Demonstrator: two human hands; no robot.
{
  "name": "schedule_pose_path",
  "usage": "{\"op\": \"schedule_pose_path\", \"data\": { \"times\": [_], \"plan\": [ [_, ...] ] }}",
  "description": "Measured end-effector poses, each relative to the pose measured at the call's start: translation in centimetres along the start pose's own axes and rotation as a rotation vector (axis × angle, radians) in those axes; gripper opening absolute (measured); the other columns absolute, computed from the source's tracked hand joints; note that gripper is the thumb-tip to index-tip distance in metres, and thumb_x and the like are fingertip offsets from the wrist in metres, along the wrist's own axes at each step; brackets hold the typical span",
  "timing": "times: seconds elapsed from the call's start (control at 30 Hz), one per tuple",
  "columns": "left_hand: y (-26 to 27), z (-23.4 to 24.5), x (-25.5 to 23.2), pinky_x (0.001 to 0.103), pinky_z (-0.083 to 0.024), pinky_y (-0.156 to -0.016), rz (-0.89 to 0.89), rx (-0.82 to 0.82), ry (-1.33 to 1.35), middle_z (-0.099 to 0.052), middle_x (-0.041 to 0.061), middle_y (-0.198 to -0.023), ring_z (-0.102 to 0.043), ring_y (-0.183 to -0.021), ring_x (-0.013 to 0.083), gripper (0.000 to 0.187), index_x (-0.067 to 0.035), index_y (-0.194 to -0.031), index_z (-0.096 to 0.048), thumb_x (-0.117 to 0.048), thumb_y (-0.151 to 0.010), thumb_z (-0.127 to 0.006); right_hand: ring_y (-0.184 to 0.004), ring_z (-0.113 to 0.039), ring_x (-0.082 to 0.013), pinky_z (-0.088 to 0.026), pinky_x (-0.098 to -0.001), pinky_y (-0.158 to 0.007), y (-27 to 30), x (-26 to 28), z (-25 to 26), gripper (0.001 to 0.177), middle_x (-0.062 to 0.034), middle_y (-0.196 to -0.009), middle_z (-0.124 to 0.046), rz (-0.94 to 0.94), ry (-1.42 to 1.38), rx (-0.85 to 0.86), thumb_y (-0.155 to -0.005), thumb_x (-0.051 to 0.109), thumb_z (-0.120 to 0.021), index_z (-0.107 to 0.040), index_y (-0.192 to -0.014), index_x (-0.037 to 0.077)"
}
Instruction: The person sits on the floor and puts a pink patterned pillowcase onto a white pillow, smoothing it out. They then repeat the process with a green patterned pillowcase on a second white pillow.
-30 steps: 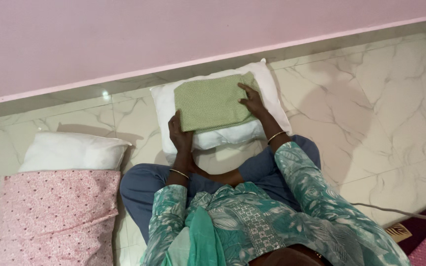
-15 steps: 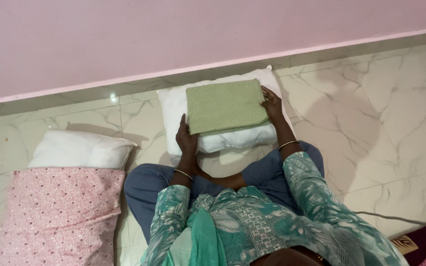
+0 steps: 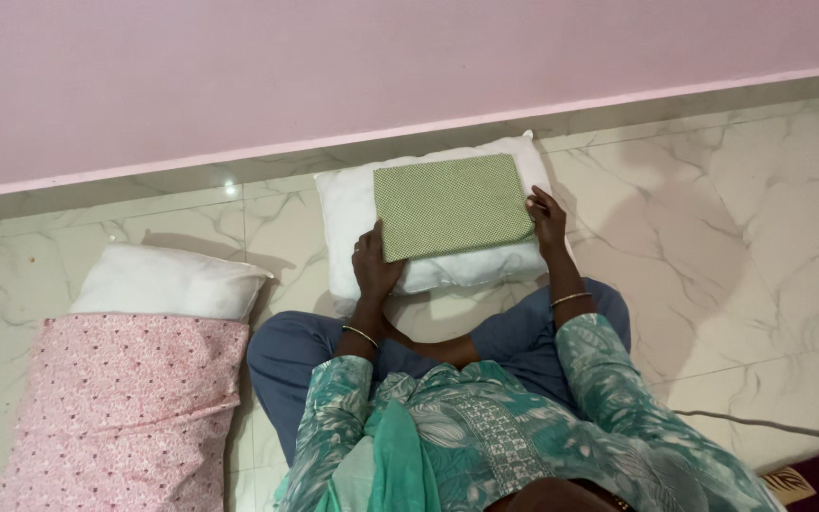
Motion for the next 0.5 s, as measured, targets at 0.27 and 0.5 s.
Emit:
{"op": "schedule_pose_path", "data": {
  "times": [0.27,0.5],
  "plan": [
    [1.3,-3.3,6.4,0.031,-0.054,-0.083,0.226,0.122,0.534,-0.066,0.006,-0.102,-0.059,-0.088,0.0166,0.065,-0.011,-0.152,-0.056,-0.024,-0.093,-0.081,-0.122,-0.058,-0.0186,-0.047,-0.0329,-0.104,2.9,1.5,-2.2,0.048,-0.0083,-0.134,-0.063,0.383,0.314,0.07,-0.101,0.008,-0.073,-0.061,-0.147,0.009],
    [1.8,-4.9,9.7,0.026,-0.053,-0.074,0.315,0.115,0.561,-0.064,0.002,-0.097,-0.056,-0.079,0.0106,0.065,-0.007,-0.146,-0.059,-0.024,-0.088,-0.083,-0.118,-0.059,-0.0183,-0.051,-0.0328,-0.099,2.9,0.9,-2.2,0.059,-0.005,-0.133,-0.06,0.206,0.22,0.1,-0.089,0.007,-0.077,-0.059,-0.145,0.014]
  ]
}}
Point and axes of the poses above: each hand's wrist, its own y-axis away from the middle knuckle, its own z-axis out of the back of the hand, x = y × z, the point moved 8 cm from there along -y, towards the middle knuckle
